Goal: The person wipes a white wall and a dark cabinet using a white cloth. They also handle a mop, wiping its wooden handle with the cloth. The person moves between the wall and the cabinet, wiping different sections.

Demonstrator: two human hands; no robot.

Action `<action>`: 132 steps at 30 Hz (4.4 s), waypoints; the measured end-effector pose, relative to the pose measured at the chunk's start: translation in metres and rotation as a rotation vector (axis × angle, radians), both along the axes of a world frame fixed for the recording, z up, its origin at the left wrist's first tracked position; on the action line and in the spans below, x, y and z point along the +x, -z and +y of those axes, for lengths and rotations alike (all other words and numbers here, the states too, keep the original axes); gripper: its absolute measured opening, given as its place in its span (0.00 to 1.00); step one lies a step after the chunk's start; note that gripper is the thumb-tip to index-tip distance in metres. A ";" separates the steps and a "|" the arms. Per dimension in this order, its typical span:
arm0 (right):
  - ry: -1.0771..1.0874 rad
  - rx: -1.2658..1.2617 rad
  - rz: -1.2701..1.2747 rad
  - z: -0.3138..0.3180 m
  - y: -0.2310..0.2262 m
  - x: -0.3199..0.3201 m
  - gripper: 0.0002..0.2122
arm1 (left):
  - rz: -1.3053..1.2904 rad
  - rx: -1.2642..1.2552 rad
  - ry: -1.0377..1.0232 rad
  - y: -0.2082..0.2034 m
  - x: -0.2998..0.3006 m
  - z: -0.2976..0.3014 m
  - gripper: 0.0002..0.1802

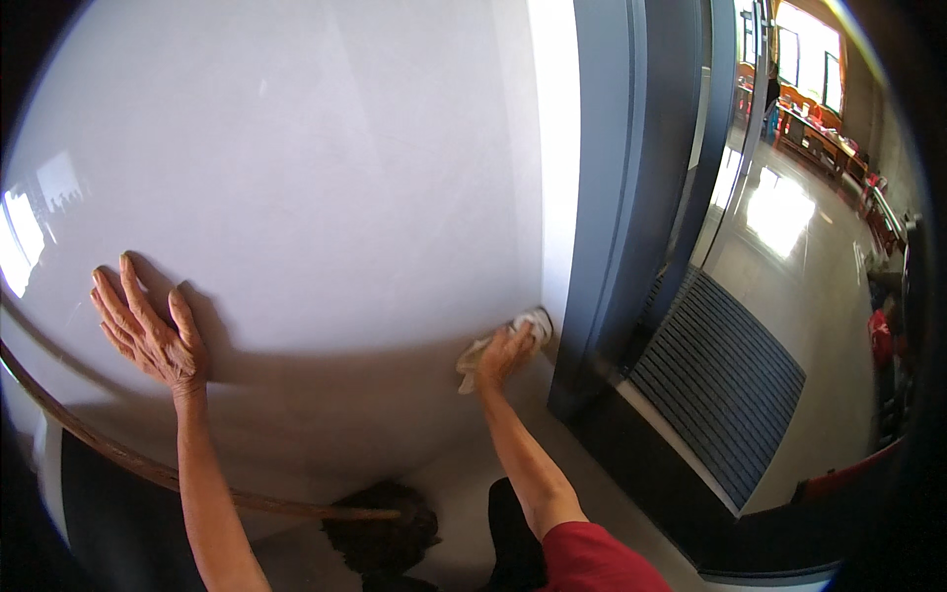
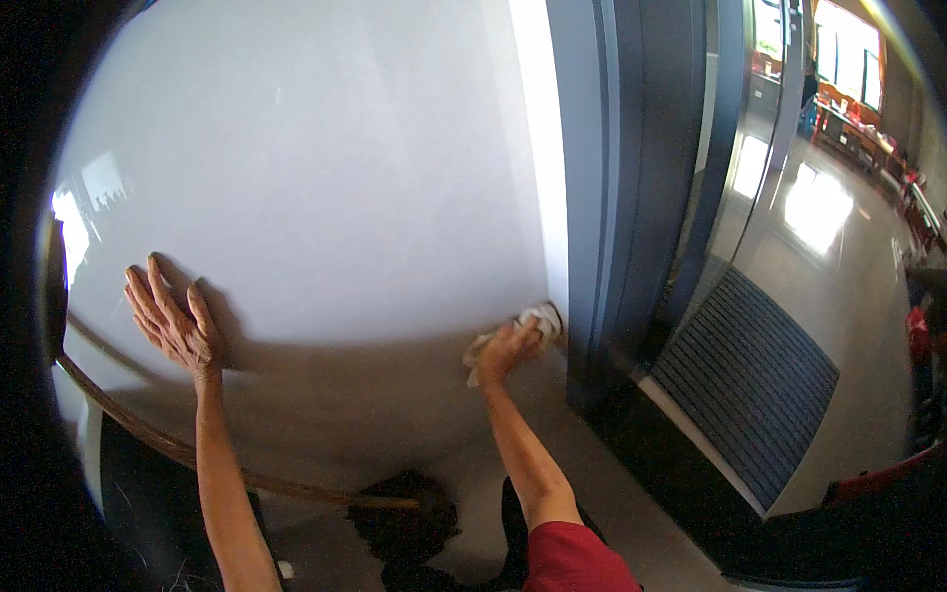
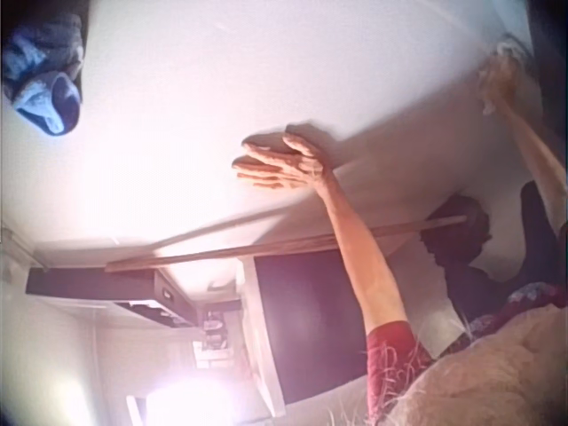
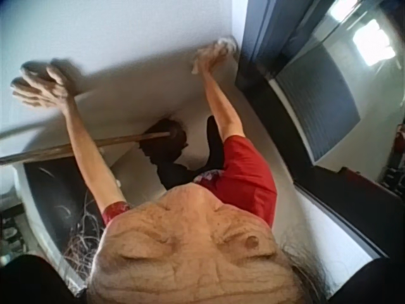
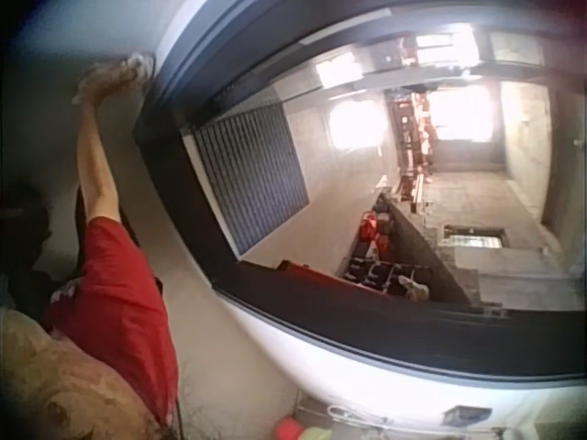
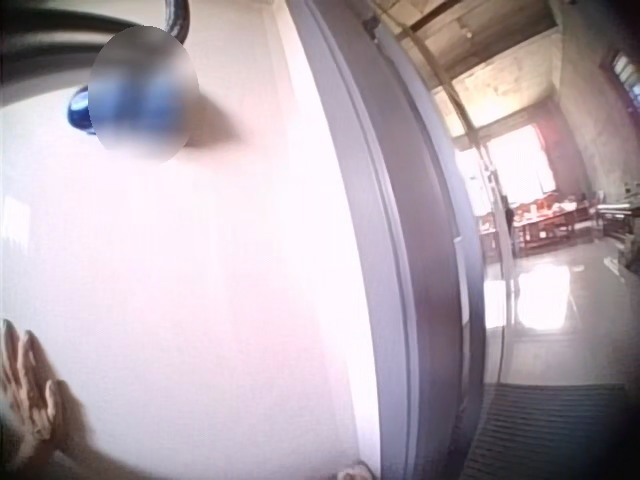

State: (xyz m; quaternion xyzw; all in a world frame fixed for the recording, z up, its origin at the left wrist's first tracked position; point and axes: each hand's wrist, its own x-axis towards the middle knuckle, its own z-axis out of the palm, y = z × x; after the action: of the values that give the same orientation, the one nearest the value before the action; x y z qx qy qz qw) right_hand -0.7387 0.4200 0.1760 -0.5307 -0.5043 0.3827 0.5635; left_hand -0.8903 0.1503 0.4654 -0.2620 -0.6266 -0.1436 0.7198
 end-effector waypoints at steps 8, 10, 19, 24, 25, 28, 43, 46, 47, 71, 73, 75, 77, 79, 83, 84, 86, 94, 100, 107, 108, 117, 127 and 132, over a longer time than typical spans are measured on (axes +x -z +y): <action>-0.091 0.712 -0.248 -0.040 -0.122 -0.021 0.29 | -0.024 0.021 0.079 0.005 -0.002 0.010 0.31; -0.079 0.688 -0.201 -0.029 -0.103 -0.028 0.29 | -0.011 0.010 0.041 -0.002 0.003 0.003 0.31; 0.015 0.194 0.116 0.022 0.054 -0.015 0.26 | 0.107 -0.076 0.064 0.000 -0.001 0.008 0.29; 0.008 -0.132 0.170 0.018 0.137 -0.011 0.27 | 0.127 -0.113 0.037 -0.002 -0.004 -0.001 0.28; 0.025 -0.184 0.297 0.028 0.165 -0.012 0.27 | 0.136 -0.112 0.060 -0.006 -0.004 0.003 0.28; -0.029 -0.482 0.673 0.044 0.246 -0.009 0.27 | 0.147 -0.121 0.045 -0.008 -0.007 0.008 0.28; -0.252 -0.647 0.901 0.015 0.198 0.025 0.28 | 0.091 -0.086 0.020 0.001 -0.009 0.001 0.30; -0.249 -0.267 0.412 0.011 0.121 0.018 0.27 | 0.083 -0.071 0.031 0.002 -0.006 0.002 0.29; -0.211 -0.085 0.215 0.018 0.109 0.020 0.27 | 0.068 -0.043 0.066 0.003 -0.007 0.009 0.29; 0.045 0.330 0.238 -0.033 -0.008 -0.032 0.21 | 0.068 -0.069 0.049 0.000 -0.005 0.000 0.30; 0.118 0.224 0.275 -0.013 0.050 -0.033 0.19 | 0.065 -0.061 0.063 0.001 -0.003 0.003 0.30; 0.129 0.007 0.558 0.001 0.105 -0.038 0.20 | 0.079 -0.064 0.056 -0.004 0.000 0.003 0.30; 0.156 -0.188 0.917 0.010 0.140 -0.027 0.21 | 0.078 -0.053 0.078 0.001 -0.005 0.009 0.29; 0.135 -0.390 1.115 -0.003 0.162 -0.020 0.23 | 0.084 -0.058 0.077 -0.001 -0.003 0.006 0.29; 0.024 -0.634 1.115 -0.016 0.172 -0.016 0.22 | 0.033 -0.033 0.045 0.000 -0.004 0.002 0.30; -0.022 -0.667 1.114 -0.015 0.162 -0.012 0.22 | 0.008 -0.026 0.041 0.002 -0.003 0.001 0.31; -0.104 -0.732 1.103 -0.014 0.144 -0.002 0.21 | -0.006 -0.020 0.068 0.001 0.000 0.002 0.32; -0.035 0.104 0.311 -0.033 -0.026 -0.011 0.24 | -0.073 0.037 0.036 0.001 0.002 -0.002 0.31; -0.192 0.863 0.046 -0.076 -0.108 -0.026 0.24 | -0.104 0.055 0.039 0.001 0.004 0.004 0.31; 0.078 1.368 -0.548 -0.016 -0.178 -0.022 0.17 | -0.141 0.064 0.041 0.004 0.001 0.001 0.31; 0.072 1.270 -0.313 -0.001 -0.206 -0.020 0.17 | -0.140 0.072 0.051 0.005 0.000 0.003 0.32; -0.228 1.724 -0.215 -0.073 -0.209 -0.046 0.10 | -0.174 0.058 0.019 0.006 0.000 -0.005 0.32; -0.463 2.044 -0.337 -0.110 -0.195 -0.049 0.14 | -0.236 0.015 0.061 0.004 0.011 -0.006 0.33; -0.199 1.660 -0.043 -0.114 -0.341 -0.055 0.18 | -0.398 -0.079 0.152 0.000 0.024 -0.019 0.34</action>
State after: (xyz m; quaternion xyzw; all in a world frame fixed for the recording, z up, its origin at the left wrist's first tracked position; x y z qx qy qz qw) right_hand -0.7933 0.3060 0.5171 0.0965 -0.6776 -0.0752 0.7252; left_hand -0.8658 0.1311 0.4658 -0.3030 -0.7400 -0.2217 0.5581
